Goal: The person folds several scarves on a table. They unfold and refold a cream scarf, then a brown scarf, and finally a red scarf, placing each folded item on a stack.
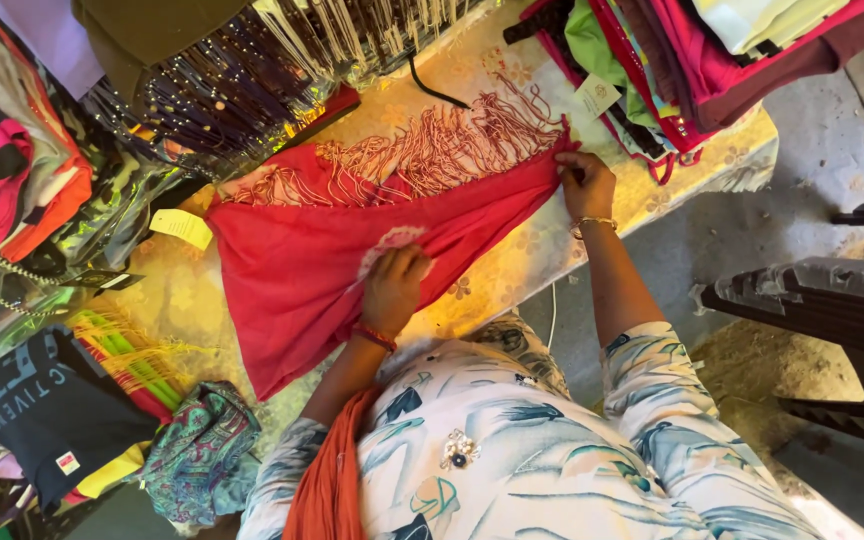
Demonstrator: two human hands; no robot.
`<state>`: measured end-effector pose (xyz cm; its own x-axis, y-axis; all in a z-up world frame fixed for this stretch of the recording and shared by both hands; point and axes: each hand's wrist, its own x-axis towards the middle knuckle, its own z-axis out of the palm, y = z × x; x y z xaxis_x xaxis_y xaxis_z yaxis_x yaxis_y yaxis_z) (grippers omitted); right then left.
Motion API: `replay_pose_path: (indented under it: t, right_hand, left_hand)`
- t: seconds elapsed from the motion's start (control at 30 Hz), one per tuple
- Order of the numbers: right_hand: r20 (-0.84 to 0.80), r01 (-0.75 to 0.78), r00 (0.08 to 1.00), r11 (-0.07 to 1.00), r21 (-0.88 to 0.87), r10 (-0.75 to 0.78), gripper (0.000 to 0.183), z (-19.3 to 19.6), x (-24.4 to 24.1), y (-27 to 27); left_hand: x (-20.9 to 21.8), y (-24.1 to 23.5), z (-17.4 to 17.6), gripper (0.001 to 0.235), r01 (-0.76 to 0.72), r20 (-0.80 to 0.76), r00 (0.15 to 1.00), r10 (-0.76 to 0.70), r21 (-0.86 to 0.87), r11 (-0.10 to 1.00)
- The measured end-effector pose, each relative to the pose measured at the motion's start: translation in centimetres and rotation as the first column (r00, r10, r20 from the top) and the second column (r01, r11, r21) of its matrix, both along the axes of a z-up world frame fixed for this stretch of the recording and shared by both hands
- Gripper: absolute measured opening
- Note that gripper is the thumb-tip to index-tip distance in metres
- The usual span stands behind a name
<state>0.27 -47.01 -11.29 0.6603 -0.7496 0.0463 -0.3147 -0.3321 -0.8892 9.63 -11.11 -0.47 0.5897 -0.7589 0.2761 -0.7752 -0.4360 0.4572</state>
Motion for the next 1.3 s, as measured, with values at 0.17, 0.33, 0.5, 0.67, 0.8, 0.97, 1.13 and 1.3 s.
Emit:
replay_pose_path:
  t: [0.17, 0.33, 0.5, 0.67, 0.8, 0.97, 1.13, 1.3]
  right_hand:
    - [0.008, 0.0, 1.0, 1.0, 0.02, 0.0, 0.02, 0.0, 0.1, 0.0]
    - [0.014, 0.0, 1.0, 1.0, 0.024, 0.0, 0.02, 0.0, -0.3, -0.3]
    - [0.012, 0.0, 1.0, 1.0, -0.024, 0.001, 0.021, 0.4, -0.2, 0.0]
    - [0.008, -0.003, 1.0, 0.999, -0.045, 0.003, 0.021, 0.5, -0.2, -0.1]
    - [0.009, 0.001, 1.0, 0.999, -0.038, 0.0, 0.022, 0.0, -0.2, -0.2]
    - [0.028, -0.035, 0.999, 0.996, -0.087, 0.037, 0.021, 0.7, -0.2, 0.3]
    - [-0.064, -0.104, 0.994, 0.863, -0.494, 0.083, 0.03, 5.5, -0.3, 3.1]
    - [-0.258, -0.302, 0.952, 0.67, -0.678, 0.168, 0.032, 8.9, -0.3, 7.1]
  left_hand:
    - [-2.1, 1.2, -0.9, 0.028, 0.224, 0.135, 0.96, -0.245, 0.15, 0.963]
    - [-3.1, 3.9, -5.9, 0.039, 0.215, 0.015, 0.974, -0.227, 0.259, 0.942]
    - [-3.1, 3.9, -3.3, 0.035, 0.219, 0.053, 0.97, -0.236, 0.22, 0.951]
    - [-3.3, 3.3, -2.5, 0.028, 0.291, 0.103, 0.941, -0.324, 0.245, 0.925]
    - [-3.5, 3.1, -2.9, 0.023, 0.245, 0.121, 0.947, -0.297, 0.328, 0.912]
    - [-3.5, 2.7, -1.8, 0.028, 0.215, 0.135, 0.957, -0.258, 0.273, 0.938]
    - [-3.6, 3.9, -4.4, 0.029, 0.222, 0.177, 0.941, -0.287, 0.312, 0.924]
    - [-3.1, 3.4, -3.6, 0.021, 0.183, 0.038, 0.979, -0.202, 0.286, 0.941]
